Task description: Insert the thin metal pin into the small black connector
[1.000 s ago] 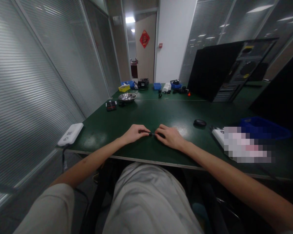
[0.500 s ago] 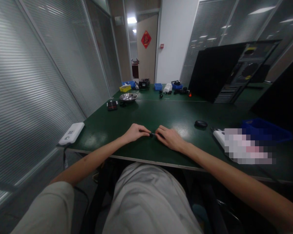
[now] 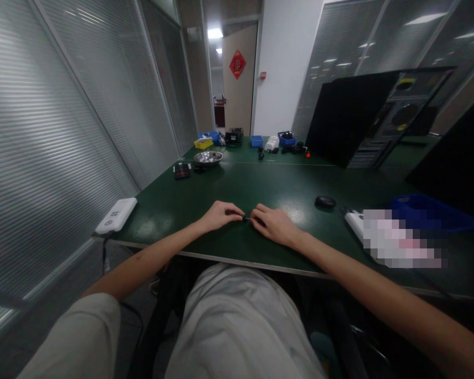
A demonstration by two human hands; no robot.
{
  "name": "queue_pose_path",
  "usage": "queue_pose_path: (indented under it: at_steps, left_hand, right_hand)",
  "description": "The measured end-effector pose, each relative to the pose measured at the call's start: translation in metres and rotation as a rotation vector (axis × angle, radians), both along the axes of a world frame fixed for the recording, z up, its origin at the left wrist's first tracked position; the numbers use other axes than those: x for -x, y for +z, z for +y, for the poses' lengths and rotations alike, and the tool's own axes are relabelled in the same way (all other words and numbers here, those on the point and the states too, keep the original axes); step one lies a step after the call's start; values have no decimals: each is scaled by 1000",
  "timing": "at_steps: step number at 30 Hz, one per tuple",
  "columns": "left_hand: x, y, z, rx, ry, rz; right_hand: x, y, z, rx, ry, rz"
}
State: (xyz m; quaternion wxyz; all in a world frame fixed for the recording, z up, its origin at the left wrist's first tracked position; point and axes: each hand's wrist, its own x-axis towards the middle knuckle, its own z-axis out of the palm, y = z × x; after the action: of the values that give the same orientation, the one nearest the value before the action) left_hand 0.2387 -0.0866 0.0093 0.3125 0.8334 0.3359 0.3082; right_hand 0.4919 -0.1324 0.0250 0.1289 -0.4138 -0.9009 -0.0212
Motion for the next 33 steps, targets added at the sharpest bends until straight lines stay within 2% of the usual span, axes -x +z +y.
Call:
queue_pose_path:
  at_steps: [7, 19, 26, 28, 33]
  left_hand:
    - [1, -1, 1, 1, -27, 4]
    - [1, -2, 1, 111, 30, -24]
    - [-2, -2, 0, 206, 31, -71]
    - [0, -2, 3, 173, 43, -98]
    - [4, -3, 14, -71, 88, -21]
  right_hand:
    - [8, -2, 1, -26, -5, -11]
    - [7, -4, 3, -8, 62, 25]
    - [7, -5, 4, -23, 40, 5]
    - [7, -5, 3, -22, 33, 8]
    - [5, -4, 2, -17, 12, 24]
